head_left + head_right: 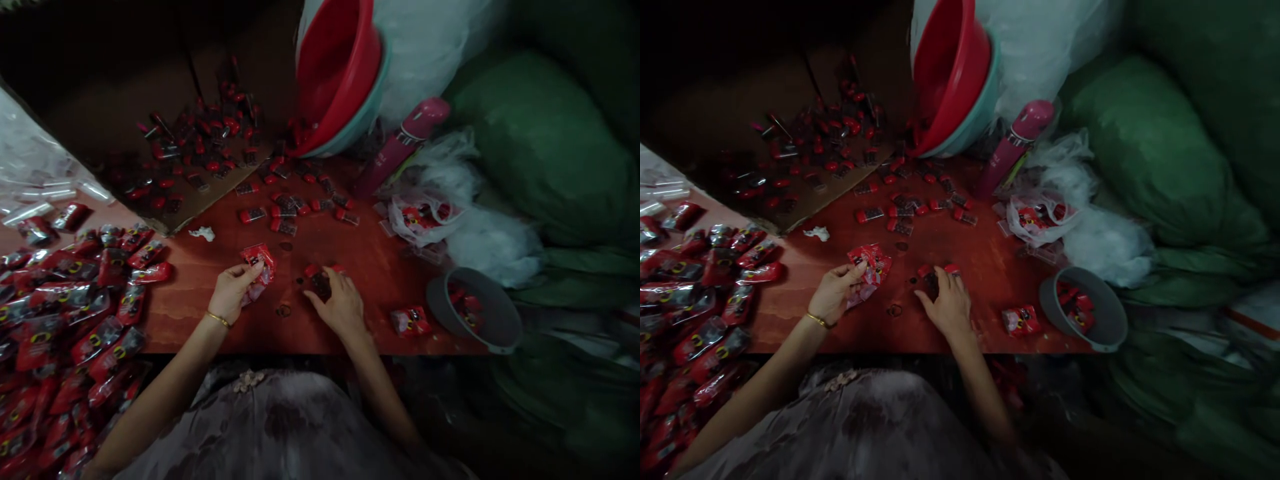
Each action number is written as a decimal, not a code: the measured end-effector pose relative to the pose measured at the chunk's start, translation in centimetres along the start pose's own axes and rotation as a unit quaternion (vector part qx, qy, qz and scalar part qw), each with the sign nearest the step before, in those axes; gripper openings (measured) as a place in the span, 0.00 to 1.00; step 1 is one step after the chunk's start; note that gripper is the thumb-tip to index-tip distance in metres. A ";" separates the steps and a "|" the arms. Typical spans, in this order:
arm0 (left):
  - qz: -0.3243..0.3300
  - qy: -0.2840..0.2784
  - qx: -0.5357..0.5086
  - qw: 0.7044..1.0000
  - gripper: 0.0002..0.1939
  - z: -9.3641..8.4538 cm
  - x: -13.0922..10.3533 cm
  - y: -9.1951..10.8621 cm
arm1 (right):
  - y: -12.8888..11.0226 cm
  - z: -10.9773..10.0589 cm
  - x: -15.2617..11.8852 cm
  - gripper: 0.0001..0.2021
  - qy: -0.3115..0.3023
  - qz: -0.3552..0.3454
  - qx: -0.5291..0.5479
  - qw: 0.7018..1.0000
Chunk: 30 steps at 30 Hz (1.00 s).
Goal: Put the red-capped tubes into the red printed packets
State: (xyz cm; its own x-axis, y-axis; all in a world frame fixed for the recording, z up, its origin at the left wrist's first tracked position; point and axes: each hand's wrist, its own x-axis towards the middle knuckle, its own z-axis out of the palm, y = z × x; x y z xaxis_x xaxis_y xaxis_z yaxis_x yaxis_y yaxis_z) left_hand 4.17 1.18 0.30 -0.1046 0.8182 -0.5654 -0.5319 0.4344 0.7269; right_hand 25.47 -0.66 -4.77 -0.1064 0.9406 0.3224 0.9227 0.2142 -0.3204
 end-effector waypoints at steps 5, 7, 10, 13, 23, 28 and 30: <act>-0.024 -0.002 0.010 1.000 0.24 0.0 -0.1 -0.4 | 0.5 1.2 0.1 0.17 -0.014 -0.013 -0.076 0.997; -0.033 -0.002 0.011 0.999 0.24 -0.1 -0.2 -0.4 | 0.2 1.1 0.4 0.15 -0.005 -0.005 -0.042 0.999; -0.027 -0.010 0.010 1.000 0.24 -0.2 -0.4 -0.4 | -0.9 0.0 0.3 0.13 -0.033 0.004 0.105 0.994; -0.016 -0.022 0.012 1.000 0.23 0.0 -0.6 -0.7 | -2.7 -1.7 -0.6 0.13 -0.146 0.033 0.294 0.944; 0.019 -0.031 0.044 0.998 0.20 0.2 -1.1 -0.9 | -3.4 -0.8 -0.6 0.12 -0.164 0.087 0.368 0.911; 0.023 -0.035 0.054 0.998 0.21 0.2 -1.1 -1.1 | -2.8 -0.8 -0.7 0.15 -0.213 0.094 0.414 0.880; 0.032 -0.038 0.057 0.997 0.21 0.3 -1.1 -1.4 | -2.4 -0.7 -0.7 0.14 -0.166 0.095 0.343 0.920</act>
State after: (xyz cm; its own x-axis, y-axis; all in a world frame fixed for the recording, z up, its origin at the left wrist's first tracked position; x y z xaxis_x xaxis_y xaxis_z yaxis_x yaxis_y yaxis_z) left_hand 5.26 -0.23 0.05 -0.0694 0.8700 -0.4881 -0.4260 0.4166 0.8031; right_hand 23.59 -2.02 -3.61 -0.1794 0.9825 -0.0502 0.4984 0.0468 -0.8657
